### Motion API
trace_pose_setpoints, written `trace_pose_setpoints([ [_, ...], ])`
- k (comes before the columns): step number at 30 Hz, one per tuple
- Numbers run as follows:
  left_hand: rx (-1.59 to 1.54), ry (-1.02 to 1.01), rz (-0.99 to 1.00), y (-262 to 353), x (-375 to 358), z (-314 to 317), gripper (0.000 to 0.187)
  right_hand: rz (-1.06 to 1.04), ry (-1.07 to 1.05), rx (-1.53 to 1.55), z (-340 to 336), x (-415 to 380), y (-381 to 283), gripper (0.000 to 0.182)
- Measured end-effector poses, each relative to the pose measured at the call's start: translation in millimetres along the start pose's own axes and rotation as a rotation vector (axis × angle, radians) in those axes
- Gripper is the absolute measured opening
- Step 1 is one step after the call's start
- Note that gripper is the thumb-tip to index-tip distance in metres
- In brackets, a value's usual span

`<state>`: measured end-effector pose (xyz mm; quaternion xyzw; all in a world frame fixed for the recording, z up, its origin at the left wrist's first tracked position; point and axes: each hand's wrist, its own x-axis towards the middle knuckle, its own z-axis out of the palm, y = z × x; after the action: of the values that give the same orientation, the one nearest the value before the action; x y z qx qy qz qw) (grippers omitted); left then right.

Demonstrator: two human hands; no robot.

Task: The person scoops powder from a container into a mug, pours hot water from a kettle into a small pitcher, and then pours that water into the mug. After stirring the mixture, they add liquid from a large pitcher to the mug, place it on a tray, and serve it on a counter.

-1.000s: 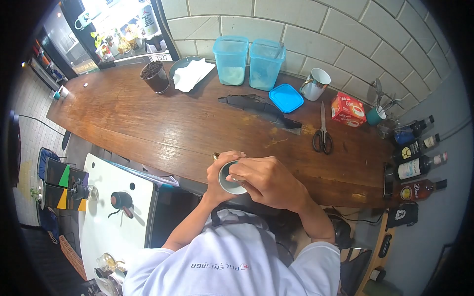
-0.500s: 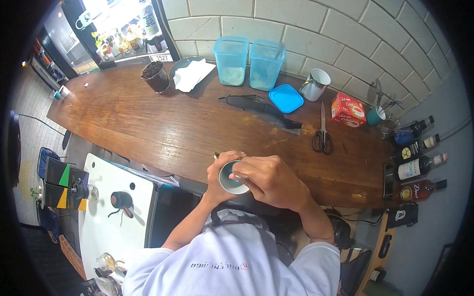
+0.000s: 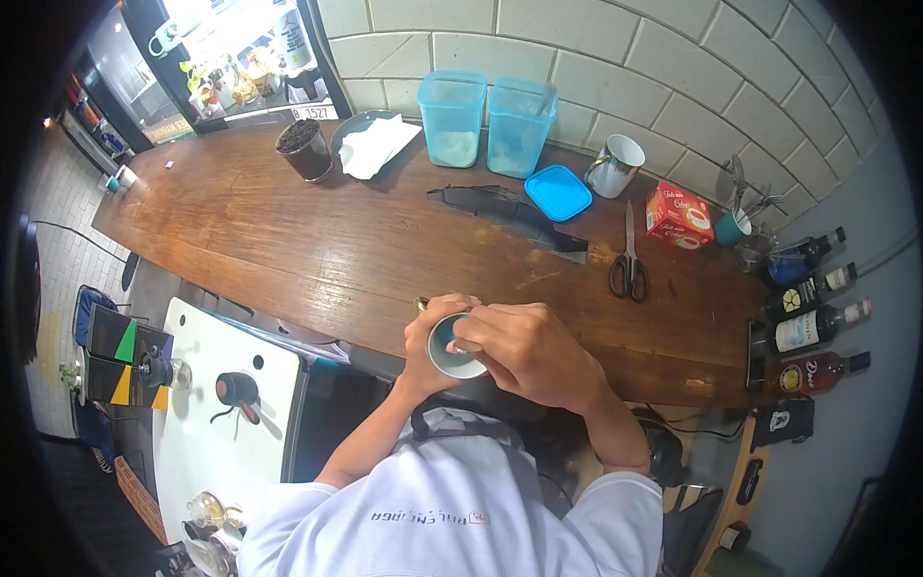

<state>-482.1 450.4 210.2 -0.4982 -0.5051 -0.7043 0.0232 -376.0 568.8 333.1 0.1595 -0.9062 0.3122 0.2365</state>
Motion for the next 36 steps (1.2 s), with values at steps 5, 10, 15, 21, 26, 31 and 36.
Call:
trace_pose_setpoints([
  [5, 0.007, 0.004, 0.000, 0.1, -0.5, 0.2, 0.063, -0.003, 0.016, 0.044, 4.5, -0.7, 1.7, 0.018],
  [10, 0.007, -0.002, 0.005, 0.2, -0.2, -0.8, 0.063, -0.004, 0.064, -0.012, 3.9, 0.0, 1.3, 0.019],
  [15, 0.000, 0.005, -0.004, 0.5, -0.3, -0.2, 0.063, 0.017, 0.013, 0.044, 4.8, -0.9, -0.5, 0.017],
  [21, 0.001, 0.009, -0.002, -0.2, -0.9, 0.2, 0.064, 0.010, 0.028, -0.013, 3.8, 0.5, -1.0, 0.015],
  [26, 0.002, 0.004, 0.005, -0.1, -0.6, -0.1, 0.064, 0.017, 0.018, 0.028, 5.0, 0.1, -1.0, 0.016],
  [31, 0.024, 0.012, 0.011, 1.3, 0.1, 0.0, 0.064, -0.011, 0.071, -0.027, 4.8, 1.6, -2.0, 0.017],
  [36, 0.006, 0.015, 0.002, 0.7, -0.8, 0.5, 0.062, -0.003, 0.024, 0.039, 6.1, -0.9, -0.3, 0.018],
])
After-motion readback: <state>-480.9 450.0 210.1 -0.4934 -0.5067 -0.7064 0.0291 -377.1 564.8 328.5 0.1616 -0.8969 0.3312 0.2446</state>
